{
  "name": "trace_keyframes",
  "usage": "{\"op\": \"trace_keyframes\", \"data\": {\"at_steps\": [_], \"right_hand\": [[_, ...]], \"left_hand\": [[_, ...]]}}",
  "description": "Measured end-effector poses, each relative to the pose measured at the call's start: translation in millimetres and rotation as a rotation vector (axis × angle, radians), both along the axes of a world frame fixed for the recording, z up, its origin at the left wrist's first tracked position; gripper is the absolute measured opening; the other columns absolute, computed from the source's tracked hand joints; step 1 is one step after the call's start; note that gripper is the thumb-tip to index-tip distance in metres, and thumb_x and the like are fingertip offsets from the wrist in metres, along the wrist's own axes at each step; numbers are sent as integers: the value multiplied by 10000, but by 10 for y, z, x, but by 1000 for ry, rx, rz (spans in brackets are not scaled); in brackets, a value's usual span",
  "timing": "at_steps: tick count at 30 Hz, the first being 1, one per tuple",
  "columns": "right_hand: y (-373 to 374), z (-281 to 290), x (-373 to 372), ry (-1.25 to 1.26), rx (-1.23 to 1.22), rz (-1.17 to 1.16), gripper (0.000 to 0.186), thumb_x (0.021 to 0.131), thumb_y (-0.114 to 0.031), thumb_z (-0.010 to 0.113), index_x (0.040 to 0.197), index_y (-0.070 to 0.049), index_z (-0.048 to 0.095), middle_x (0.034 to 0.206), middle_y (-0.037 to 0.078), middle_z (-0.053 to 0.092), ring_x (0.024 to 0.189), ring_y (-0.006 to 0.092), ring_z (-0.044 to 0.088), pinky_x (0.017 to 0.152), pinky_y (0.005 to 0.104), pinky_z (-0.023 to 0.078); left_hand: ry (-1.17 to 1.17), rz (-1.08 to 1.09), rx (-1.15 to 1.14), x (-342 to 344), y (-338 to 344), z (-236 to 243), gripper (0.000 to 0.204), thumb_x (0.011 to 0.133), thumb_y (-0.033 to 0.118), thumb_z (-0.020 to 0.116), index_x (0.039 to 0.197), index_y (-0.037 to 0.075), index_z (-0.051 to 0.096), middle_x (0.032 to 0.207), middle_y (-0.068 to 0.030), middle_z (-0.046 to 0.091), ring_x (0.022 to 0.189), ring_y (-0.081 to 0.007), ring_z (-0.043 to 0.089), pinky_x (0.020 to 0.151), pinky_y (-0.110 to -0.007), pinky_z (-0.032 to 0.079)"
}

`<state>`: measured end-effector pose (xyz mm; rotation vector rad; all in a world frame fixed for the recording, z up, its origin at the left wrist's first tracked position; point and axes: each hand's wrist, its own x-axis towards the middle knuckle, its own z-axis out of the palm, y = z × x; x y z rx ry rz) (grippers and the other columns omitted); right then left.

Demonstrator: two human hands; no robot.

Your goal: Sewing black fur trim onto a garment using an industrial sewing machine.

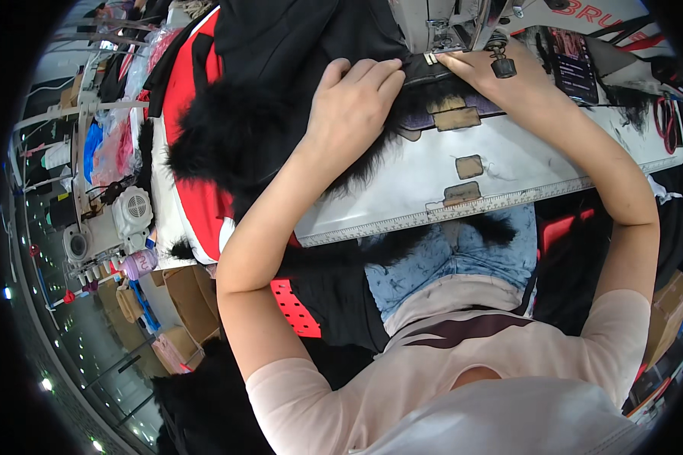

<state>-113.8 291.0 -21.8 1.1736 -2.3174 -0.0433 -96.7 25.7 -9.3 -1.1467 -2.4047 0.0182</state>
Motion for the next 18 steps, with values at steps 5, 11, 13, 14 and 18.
{"op": "trace_keyframes", "data": {"at_steps": [5,11,13,14,18], "right_hand": [[-35,251,17,-346,27,-154,261,792,-66,653,1047,-92,696,941,68,676,912,271,655,814,390,523],[56,260,138,-88,123,7,253,778,-30,692,1030,-6,702,925,103,672,941,287,636,798,400,533],[23,280,204,-74,161,-71,318,791,-46,665,1100,25,680,1023,92,660,985,244,623,809,373,536],[14,179,239,-123,187,-134,443,800,-86,632,1236,-5,633,1179,76,629,1085,207,601,835,336,535],[-93,175,303,32,394,-153,551,860,-105,595,1407,-92,525,1357,34,570,1225,170,561,867,297,515]], "left_hand": [[56,117,-146,-78,106,-20,232,785,126,626,1008,69,655,891,-16,650,863,-151,611,801,-304,429],[109,12,-184,36,163,-52,386,773,126,633,1139,14,690,900,-14,573,801,-140,550,736,-276,394],[91,-8,-140,15,161,-63,402,768,129,633,1145,3,690,953,-21,595,812,-140,548,737,-271,395],[89,-5,-139,5,165,-61,402,768,129,633,1145,3,690,953,-21,595,812,-140,548,737,-271,395],[74,-23,-99,-20,159,-93,414,746,134,637,1135,2,692,1065,-42,655,849,-145,567,738,-268,401]]}}
